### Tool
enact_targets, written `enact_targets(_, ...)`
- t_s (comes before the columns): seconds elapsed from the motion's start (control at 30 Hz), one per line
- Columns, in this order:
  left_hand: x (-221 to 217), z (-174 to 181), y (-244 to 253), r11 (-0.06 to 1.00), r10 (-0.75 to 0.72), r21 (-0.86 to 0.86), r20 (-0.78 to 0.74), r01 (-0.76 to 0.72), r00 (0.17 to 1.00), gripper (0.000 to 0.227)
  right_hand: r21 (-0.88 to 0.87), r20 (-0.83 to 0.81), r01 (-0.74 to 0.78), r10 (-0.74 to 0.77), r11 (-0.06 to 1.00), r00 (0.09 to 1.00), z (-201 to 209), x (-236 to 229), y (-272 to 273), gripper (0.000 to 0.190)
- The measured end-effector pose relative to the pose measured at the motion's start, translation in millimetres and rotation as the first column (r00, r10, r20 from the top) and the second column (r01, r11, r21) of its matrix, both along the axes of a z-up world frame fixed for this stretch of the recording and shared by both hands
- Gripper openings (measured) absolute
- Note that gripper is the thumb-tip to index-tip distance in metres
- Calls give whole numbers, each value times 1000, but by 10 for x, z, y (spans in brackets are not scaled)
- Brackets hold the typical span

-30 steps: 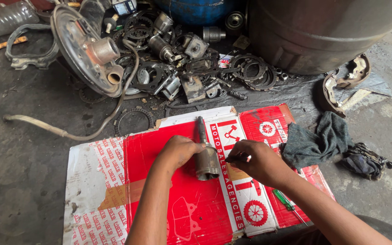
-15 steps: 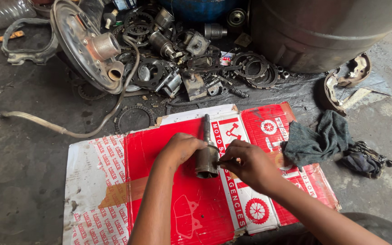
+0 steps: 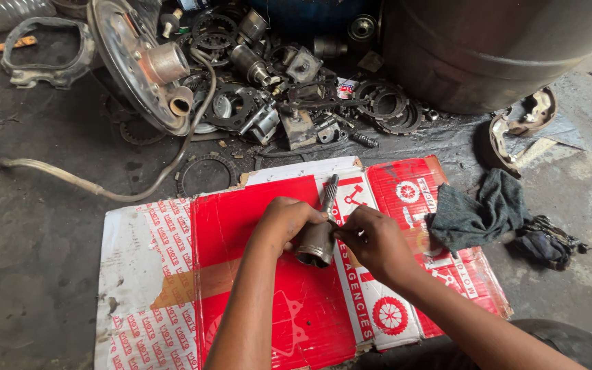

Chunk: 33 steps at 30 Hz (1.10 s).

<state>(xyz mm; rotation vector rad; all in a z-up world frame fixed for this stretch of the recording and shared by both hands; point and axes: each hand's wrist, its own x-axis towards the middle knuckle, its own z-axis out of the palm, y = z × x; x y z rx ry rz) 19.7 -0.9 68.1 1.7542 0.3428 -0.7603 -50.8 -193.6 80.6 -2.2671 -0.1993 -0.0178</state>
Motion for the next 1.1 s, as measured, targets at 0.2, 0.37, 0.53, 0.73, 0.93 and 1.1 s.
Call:
enact_targets(0.2, 8, 7, 95, 995, 13, -100, -93, -22, 996, 37, -6, -32, -16, 15, 1000, 999, 49, 45, -21, 18)
enact_targets(0.37, 119, -21, 32, 975, -104, 193, -62, 114, 993, 32, 53, -52, -118, 120, 992, 991, 127, 89, -104, 15)
enact_targets(0.53, 134, -139, 145, 987, -69, 152, 83, 56, 994, 22, 10, 12, -265, 265, 964, 964, 207, -12, 6, 13)
enact_targets(0.73, 125, -157, 67, 963, -136, 255, 164, 91, 977, 40, -87, 182, -390, 400, 917, 898, 331, -60, 26, 19)
enact_targets(0.93, 41, -88, 0, 915, -264, 360, 199, 180, 944, 53, -30, 136, -351, 352, 936, 926, 278, -75, 37, 19)
enact_targets(1.1, 46, -41, 14, 918, -282, 340, 192, 206, 940, 54, -3, 42, -203, 203, 979, 978, 212, 18, 8, 18)
